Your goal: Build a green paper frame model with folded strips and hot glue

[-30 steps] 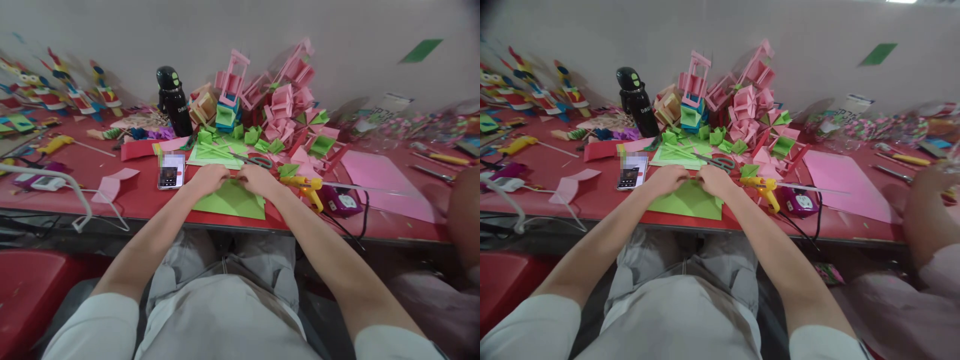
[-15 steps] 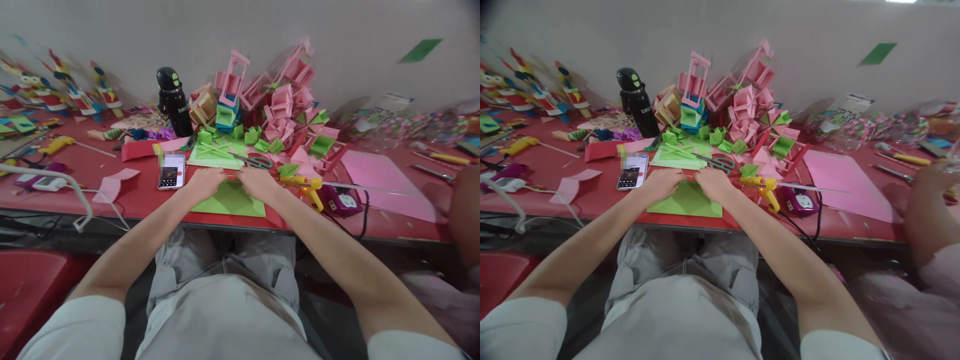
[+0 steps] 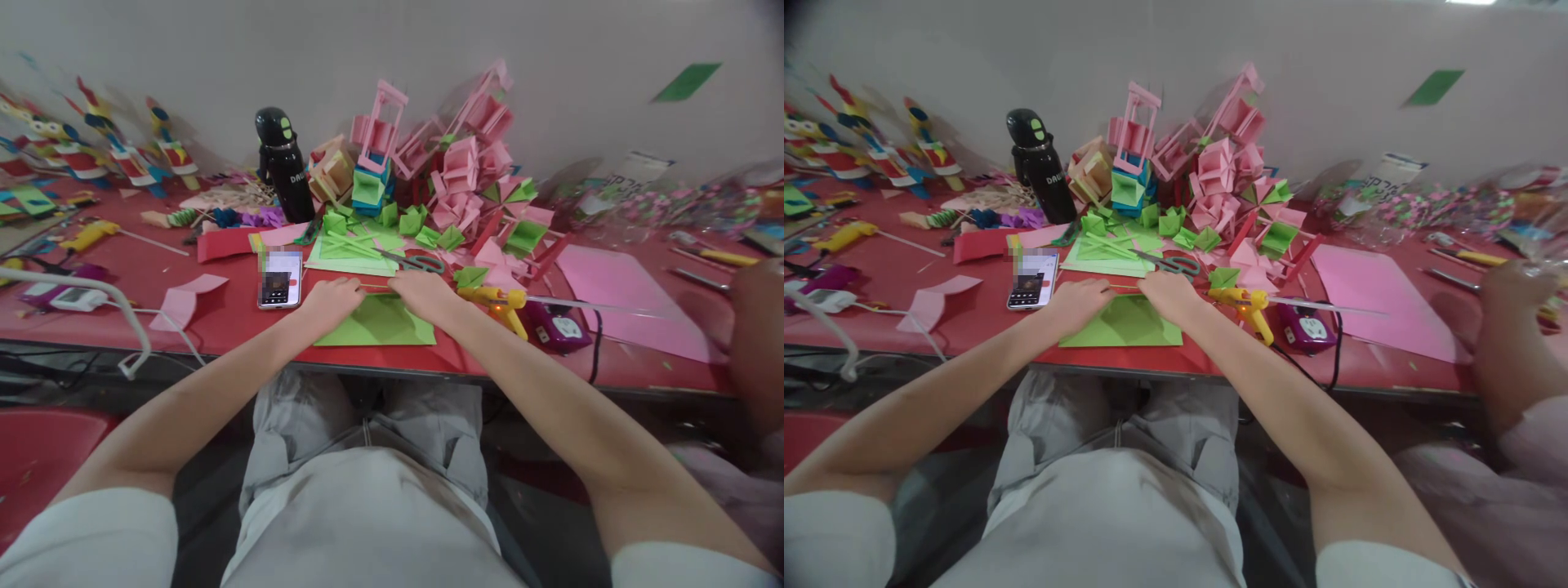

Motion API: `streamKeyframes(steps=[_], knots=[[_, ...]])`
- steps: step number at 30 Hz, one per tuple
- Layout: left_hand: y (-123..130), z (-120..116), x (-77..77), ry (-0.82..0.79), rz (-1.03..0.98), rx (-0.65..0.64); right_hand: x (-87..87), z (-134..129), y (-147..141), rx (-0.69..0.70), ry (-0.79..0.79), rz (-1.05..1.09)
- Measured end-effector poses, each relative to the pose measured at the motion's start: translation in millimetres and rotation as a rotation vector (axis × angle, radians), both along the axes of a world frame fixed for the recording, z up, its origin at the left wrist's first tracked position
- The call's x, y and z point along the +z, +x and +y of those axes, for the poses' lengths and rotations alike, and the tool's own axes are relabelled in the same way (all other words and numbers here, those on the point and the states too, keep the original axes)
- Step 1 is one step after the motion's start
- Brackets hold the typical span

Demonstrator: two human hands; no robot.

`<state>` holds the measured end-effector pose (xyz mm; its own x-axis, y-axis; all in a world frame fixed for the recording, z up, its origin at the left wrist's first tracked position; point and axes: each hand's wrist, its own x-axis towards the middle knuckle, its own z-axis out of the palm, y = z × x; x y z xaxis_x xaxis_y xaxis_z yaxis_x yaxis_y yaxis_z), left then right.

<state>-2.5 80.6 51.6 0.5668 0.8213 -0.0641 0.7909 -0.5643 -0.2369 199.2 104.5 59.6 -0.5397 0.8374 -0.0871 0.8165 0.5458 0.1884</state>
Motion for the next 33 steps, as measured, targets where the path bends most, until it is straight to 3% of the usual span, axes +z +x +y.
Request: streamKeyframes(steps=[6, 14, 24, 33], knots=[[6, -13, 0.0, -0.032, -0.024, 0.071, 1.3, -14, -4, -0.046, -0.011, -0.030], [22, -30, -16.9, -0.019, -0.220, 0.182, -13.6, -41, -24, -0.213, -0.004, 0.074], [26, -35, -34.6, 0.006, -0.389, 0.209, -56.4, -37, -21, -0.099, 0.016, 0.472], [25, -37, -41.8, -0.015, -0.408, 0.232, -54.2, -49, -20, -0.175, 0.072, 0.434]])
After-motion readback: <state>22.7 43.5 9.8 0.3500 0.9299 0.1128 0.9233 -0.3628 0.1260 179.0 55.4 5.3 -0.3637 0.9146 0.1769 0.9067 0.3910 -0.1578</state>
